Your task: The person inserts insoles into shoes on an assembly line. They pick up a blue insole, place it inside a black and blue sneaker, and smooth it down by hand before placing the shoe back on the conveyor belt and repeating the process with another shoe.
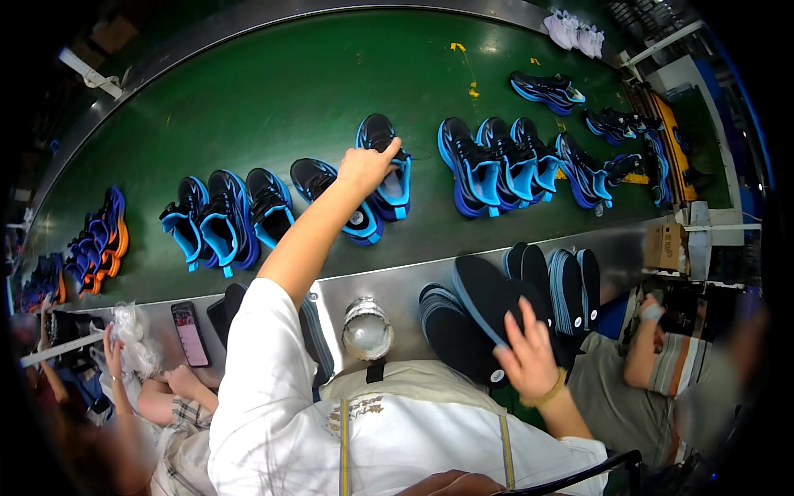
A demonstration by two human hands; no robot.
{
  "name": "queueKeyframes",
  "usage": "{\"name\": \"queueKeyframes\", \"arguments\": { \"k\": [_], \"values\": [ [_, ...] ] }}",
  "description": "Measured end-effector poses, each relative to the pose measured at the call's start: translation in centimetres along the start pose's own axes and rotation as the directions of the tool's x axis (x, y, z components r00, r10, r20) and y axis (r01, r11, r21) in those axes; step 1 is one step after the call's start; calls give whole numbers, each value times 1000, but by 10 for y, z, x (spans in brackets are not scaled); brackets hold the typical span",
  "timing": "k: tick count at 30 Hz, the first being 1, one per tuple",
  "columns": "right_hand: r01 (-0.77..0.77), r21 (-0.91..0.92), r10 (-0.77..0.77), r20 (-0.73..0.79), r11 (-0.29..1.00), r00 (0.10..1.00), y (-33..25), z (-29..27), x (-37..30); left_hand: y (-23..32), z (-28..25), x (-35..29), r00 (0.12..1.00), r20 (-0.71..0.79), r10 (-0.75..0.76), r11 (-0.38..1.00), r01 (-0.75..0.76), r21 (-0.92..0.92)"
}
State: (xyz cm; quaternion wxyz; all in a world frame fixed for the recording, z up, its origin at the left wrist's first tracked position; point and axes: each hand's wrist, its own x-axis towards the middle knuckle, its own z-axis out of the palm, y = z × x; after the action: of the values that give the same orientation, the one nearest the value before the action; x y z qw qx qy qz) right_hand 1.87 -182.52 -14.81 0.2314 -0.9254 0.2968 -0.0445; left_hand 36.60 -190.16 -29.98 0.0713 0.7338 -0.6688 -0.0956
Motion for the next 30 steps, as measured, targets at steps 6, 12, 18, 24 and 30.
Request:
{"name": "queueKeyframes", "arguments": {
  "k": [6,12,18,24,30],
  "values": [
    [111,16,-96,-385,994,918,26,6,122,7,15,22,985,-85,-151,890,98,-445],
    [125,-261,-150,-77,957,986,62,70,182,7,42,18,923,-10,-384,435,171,-884],
    [56,-399,28,202,915,979,67,116,222,13,32,16,794,463,-394,-69,477,-876],
    [-143,-299,204,182,943,962,64,141,251,15,42,18,869,265,-418,40,309,-950],
    [-119,-379,235,276,918,932,45,95,231,13,44,14,825,201,-528,134,314,-940]
  ]
}}
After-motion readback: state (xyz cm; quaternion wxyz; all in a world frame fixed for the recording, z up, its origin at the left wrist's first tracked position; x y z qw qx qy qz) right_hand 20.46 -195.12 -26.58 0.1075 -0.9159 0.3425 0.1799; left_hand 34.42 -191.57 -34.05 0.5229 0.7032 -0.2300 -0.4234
